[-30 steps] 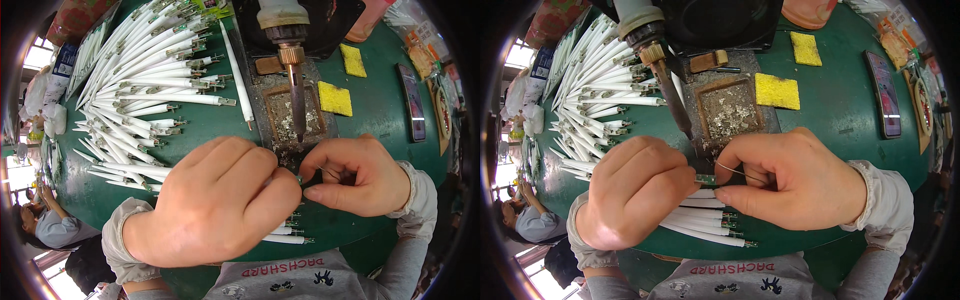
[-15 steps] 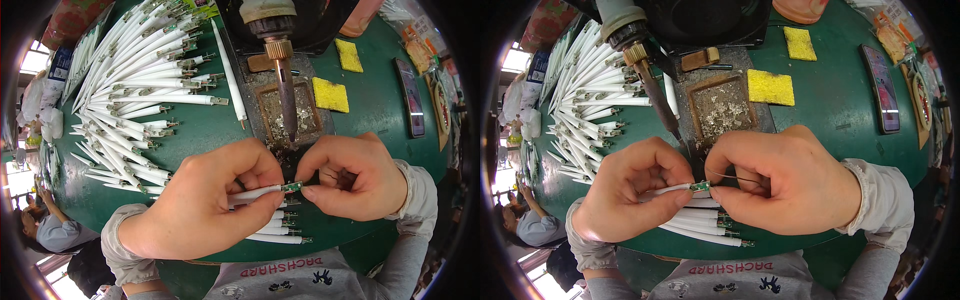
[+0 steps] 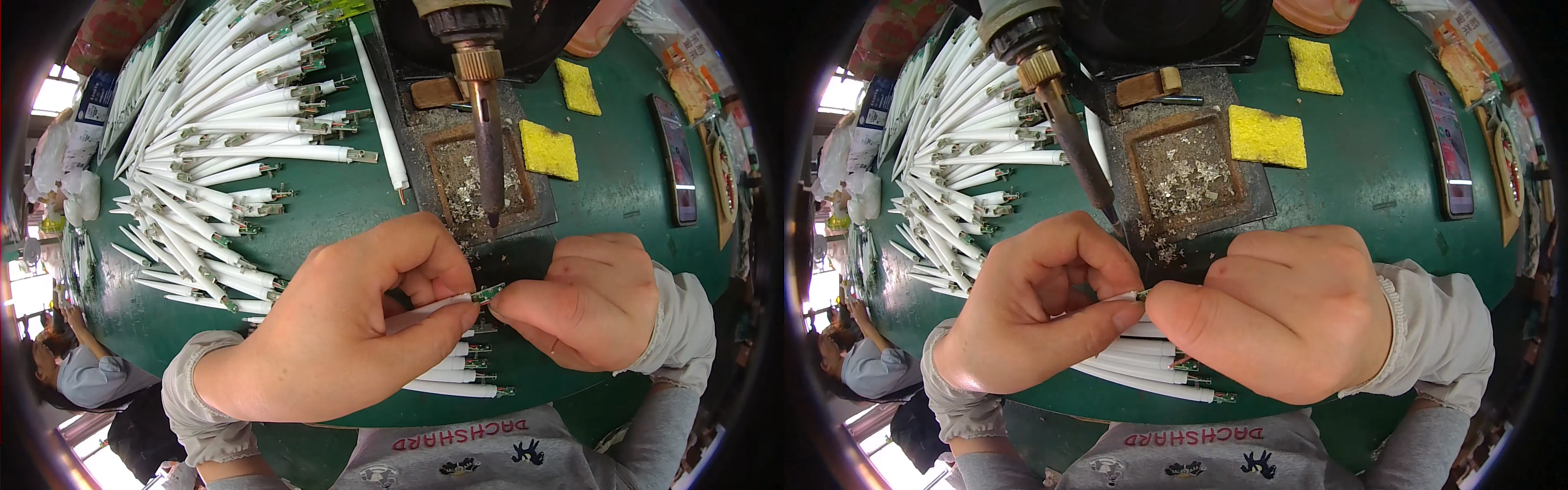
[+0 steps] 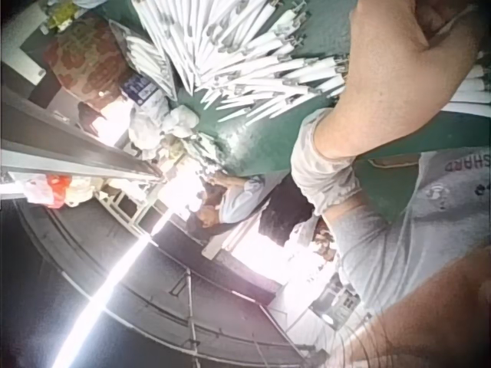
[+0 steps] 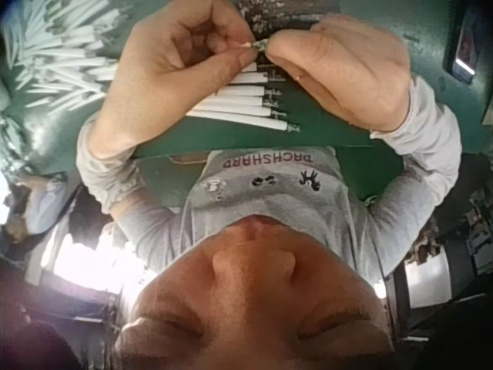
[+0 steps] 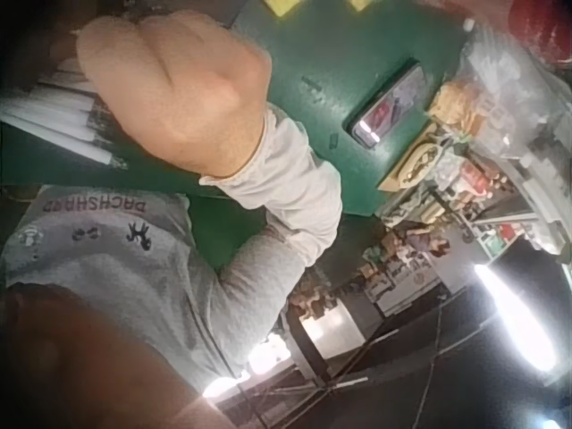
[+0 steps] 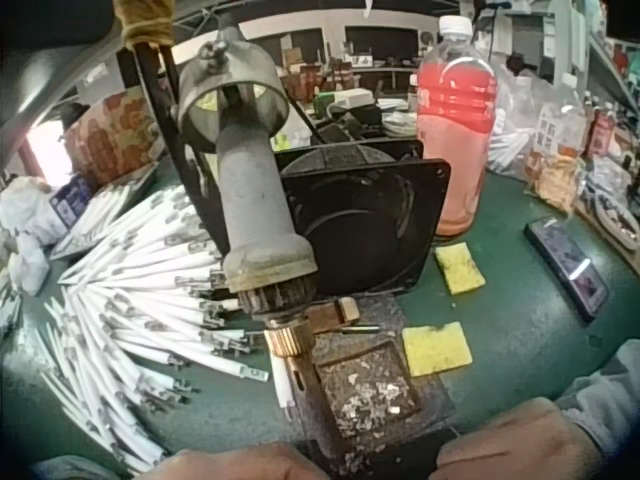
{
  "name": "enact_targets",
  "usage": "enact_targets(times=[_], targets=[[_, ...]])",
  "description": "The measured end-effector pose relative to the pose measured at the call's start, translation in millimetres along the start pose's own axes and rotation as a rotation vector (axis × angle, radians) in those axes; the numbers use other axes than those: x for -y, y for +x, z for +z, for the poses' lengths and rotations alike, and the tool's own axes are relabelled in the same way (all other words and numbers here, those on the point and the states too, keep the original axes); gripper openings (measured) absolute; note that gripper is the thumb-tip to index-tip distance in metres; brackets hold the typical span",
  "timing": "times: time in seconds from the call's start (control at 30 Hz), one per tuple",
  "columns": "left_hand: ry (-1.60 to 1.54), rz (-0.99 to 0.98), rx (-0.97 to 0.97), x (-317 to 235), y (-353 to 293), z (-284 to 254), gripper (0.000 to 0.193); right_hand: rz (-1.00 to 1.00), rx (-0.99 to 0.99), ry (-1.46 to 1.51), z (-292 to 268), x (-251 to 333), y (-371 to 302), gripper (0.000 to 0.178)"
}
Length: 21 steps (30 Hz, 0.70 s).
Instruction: The person wipes a soldering iron with a sponge, then solders wires onto the circuit boards of plastic tubes using the soldering iron and solder wire. Finally, the person gathers the assembled tubes.
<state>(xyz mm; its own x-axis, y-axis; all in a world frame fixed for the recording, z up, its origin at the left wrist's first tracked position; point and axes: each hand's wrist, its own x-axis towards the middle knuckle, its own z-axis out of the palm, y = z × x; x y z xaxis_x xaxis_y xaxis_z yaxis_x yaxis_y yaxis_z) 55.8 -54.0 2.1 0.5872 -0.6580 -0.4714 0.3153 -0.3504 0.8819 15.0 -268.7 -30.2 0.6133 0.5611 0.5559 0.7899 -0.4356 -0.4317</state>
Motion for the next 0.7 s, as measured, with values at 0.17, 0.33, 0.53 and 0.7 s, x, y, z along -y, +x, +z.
enact_targets(times=[0.17, 0.33, 0.53, 0.7], targets=[[-0.026, 0.003, -0.004, 0.3, -0.8, -0.7, 0.018, -0.068, -0.055, -0.084, 1.7, -1.2, 1.5, 0.028], [-0.079, -0.006, 0.023, 1.2, 0.9, -1.0, 0.018, -0.058, -0.030, -0.050, 1.4, -1.7, 0.2, 0.026], [-0.104, 0.044, -0.032, 2.0, 3.1, -4.1, 0.017, 0.386, 0.199, 0.339, -22.5, 6.4, 20.5, 0.015], [-0.155, 0.043, -0.074, 0.7, 10.2, -6.5, 0.017, 0.646, 0.427, 0.647, -34.5, -3.8, 18.5, 0.008]])
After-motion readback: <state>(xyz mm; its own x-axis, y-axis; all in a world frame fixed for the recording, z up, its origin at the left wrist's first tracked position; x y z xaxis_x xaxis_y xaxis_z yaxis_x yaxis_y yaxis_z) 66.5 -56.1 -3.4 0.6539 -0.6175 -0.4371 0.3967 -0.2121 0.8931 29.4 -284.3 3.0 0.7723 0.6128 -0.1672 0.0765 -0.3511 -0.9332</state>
